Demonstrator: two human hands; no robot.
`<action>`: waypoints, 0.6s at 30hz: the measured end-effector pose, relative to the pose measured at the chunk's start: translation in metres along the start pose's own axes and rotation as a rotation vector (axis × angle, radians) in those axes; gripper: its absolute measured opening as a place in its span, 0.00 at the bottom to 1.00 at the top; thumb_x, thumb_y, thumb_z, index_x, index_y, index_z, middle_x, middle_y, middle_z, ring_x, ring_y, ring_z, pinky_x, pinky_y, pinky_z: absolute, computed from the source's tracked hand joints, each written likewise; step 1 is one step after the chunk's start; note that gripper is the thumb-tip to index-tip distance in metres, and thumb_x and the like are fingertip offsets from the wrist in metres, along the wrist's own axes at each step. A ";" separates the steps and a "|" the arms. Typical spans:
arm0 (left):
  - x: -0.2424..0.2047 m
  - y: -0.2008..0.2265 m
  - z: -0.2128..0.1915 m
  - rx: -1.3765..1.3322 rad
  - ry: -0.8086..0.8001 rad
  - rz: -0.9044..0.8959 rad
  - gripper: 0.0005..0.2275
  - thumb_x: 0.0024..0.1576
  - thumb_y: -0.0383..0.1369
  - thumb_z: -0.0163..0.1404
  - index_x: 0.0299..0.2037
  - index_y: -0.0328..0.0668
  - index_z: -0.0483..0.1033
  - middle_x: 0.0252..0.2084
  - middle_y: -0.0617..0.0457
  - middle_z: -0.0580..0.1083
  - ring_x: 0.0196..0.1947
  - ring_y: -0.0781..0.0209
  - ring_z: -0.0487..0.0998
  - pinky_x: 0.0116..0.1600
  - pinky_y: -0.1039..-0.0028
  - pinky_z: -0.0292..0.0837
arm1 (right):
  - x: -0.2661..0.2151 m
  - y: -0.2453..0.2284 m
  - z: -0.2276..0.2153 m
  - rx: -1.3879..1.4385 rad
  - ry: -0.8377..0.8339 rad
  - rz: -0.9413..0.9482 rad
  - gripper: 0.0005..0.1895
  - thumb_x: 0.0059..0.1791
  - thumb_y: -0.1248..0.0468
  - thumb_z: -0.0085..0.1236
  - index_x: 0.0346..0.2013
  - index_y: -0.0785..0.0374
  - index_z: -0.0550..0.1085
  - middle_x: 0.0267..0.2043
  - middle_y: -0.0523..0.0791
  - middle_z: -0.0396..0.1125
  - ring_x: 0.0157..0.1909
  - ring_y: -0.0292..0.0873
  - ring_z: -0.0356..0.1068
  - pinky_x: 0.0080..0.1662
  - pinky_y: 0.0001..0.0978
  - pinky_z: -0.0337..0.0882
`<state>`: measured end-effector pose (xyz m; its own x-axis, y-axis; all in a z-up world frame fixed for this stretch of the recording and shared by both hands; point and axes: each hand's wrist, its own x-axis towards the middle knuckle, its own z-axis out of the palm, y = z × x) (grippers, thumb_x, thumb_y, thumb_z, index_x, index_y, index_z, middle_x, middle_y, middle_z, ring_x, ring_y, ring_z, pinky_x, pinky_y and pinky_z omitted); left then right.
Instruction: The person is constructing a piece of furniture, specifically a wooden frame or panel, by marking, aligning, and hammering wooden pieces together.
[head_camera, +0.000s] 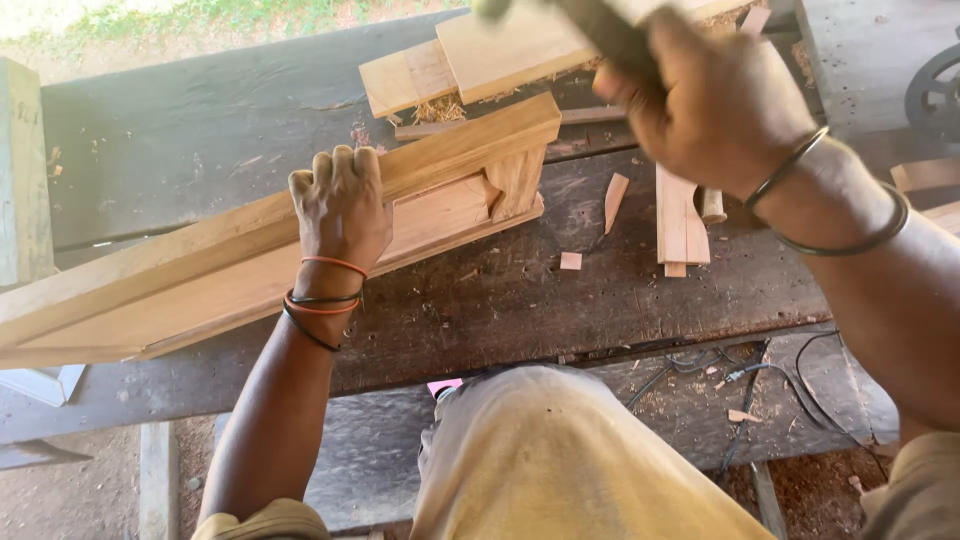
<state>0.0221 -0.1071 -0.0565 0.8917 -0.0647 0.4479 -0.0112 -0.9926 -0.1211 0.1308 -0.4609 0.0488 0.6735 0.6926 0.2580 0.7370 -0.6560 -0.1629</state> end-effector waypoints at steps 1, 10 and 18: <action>-0.002 0.000 0.001 0.004 -0.019 -0.005 0.12 0.51 0.28 0.54 0.45 0.42 0.71 0.40 0.50 0.70 0.44 0.51 0.71 0.46 0.56 0.61 | 0.000 -0.002 0.002 0.058 0.125 -0.029 0.19 0.63 0.52 0.47 0.46 0.68 0.67 0.24 0.48 0.68 0.22 0.44 0.70 0.23 0.35 0.70; -0.003 -0.001 0.011 0.012 0.014 -0.006 0.11 0.53 0.26 0.52 0.46 0.43 0.71 0.42 0.49 0.70 0.45 0.50 0.71 0.48 0.56 0.62 | -0.002 0.000 0.023 -0.034 -0.189 0.023 0.21 0.59 0.50 0.48 0.44 0.67 0.67 0.17 0.47 0.65 0.13 0.42 0.65 0.17 0.35 0.68; 0.002 -0.004 0.012 0.013 -0.060 -0.027 0.09 0.54 0.26 0.50 0.44 0.42 0.70 0.40 0.49 0.70 0.45 0.50 0.71 0.48 0.55 0.62 | -0.007 0.017 0.028 0.051 0.302 -0.115 0.18 0.66 0.52 0.47 0.46 0.67 0.66 0.24 0.44 0.65 0.23 0.38 0.67 0.27 0.30 0.70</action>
<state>0.0292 -0.1020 -0.0658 0.9172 -0.0313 0.3971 0.0186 -0.9925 -0.1212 0.1407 -0.4684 0.0172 0.5440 0.6361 0.5472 0.8145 -0.5571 -0.1622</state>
